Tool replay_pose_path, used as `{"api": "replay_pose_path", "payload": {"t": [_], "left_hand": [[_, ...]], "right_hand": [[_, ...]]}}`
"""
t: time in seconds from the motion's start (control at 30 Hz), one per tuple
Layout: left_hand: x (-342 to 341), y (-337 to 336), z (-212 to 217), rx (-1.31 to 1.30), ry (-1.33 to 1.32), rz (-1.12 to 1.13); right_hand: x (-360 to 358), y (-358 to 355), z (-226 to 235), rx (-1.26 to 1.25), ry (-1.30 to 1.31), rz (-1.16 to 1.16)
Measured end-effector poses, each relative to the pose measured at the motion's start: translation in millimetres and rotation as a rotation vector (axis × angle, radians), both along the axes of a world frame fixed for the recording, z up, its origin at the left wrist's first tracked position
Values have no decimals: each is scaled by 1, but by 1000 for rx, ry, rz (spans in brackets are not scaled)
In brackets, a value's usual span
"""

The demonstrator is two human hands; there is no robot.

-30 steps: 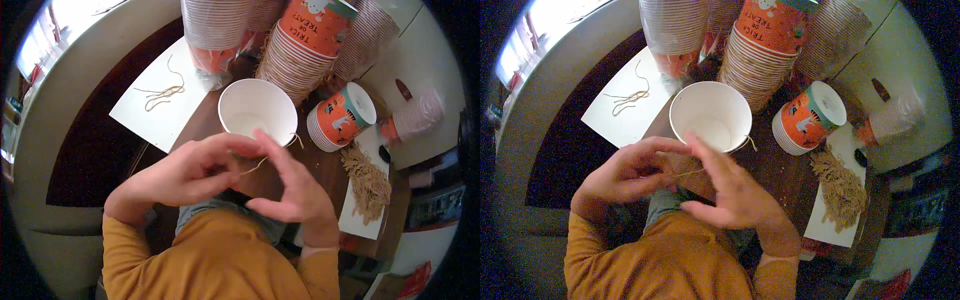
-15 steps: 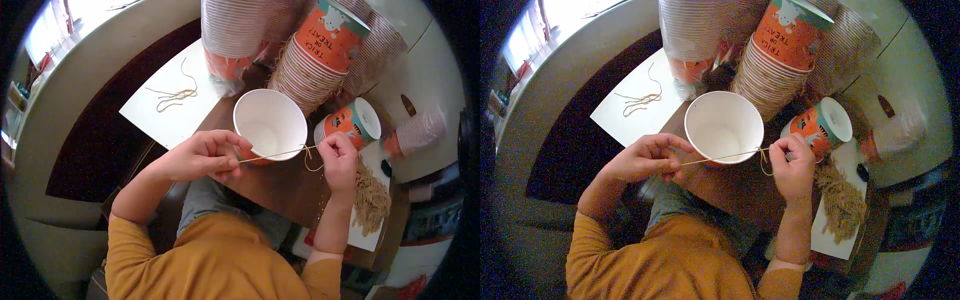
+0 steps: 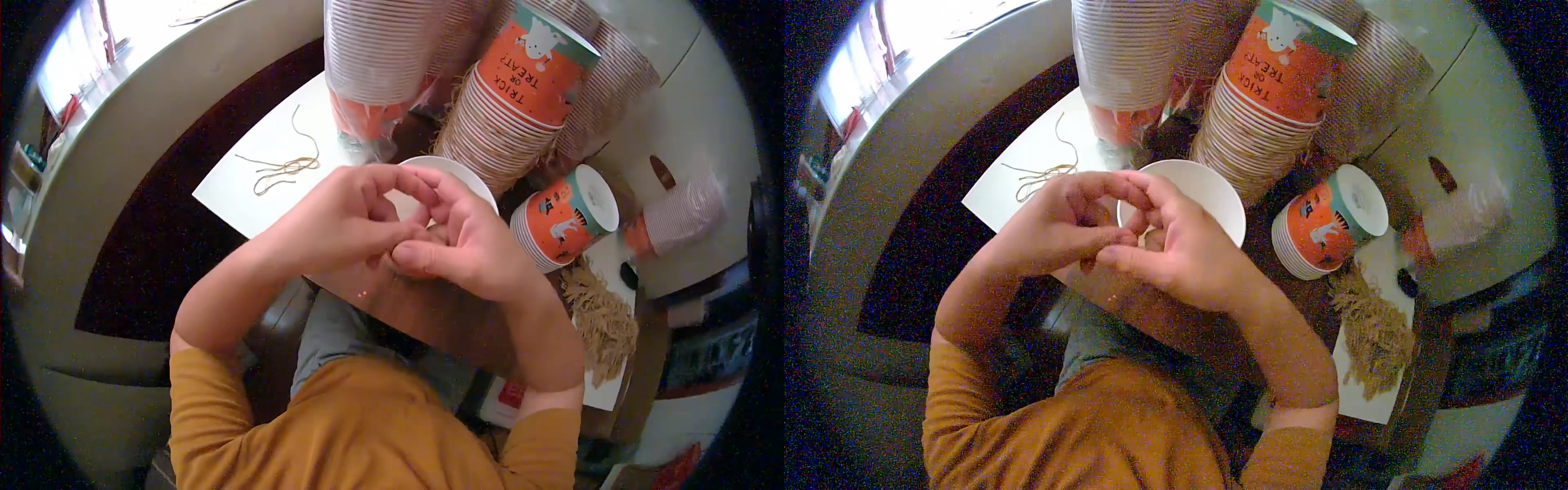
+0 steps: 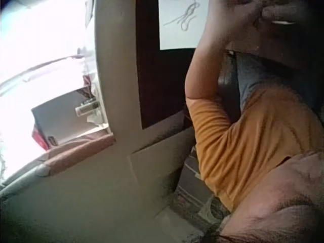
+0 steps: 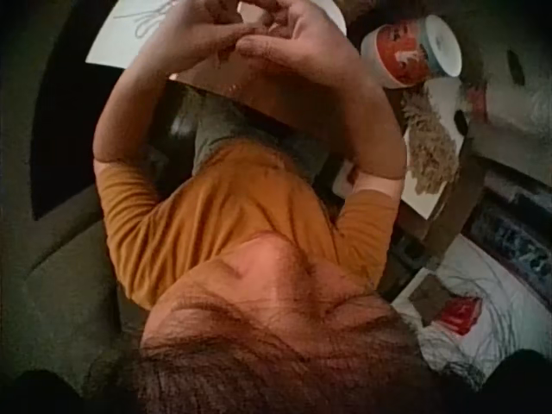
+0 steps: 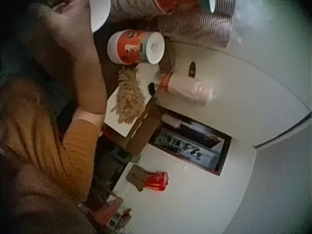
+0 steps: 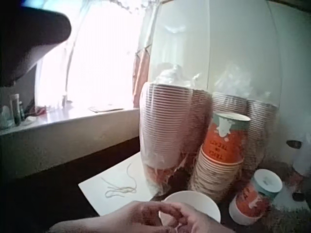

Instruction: Attaching twine handles to decorative paper buckets by threading them through holes.

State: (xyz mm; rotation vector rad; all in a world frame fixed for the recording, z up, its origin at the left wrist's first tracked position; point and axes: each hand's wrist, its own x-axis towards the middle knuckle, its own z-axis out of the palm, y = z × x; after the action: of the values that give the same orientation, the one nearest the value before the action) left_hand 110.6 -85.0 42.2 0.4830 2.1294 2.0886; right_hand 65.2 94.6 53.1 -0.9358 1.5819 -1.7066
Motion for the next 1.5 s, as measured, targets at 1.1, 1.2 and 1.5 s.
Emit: {"api": "replay_pose_path", "payload": {"t": [1.1,1.2,1.5], "left_hand": [[-47,8,-72,-29,-130,260],[-46,12,-71,-32,-118,297],[-49,12,-72,-101,-91,307]], "right_hand": [[-78,17,-38,557,357,-346],[-78,18,-40,543,364,-350],[-79,12,-43,571,390,-398]]}}
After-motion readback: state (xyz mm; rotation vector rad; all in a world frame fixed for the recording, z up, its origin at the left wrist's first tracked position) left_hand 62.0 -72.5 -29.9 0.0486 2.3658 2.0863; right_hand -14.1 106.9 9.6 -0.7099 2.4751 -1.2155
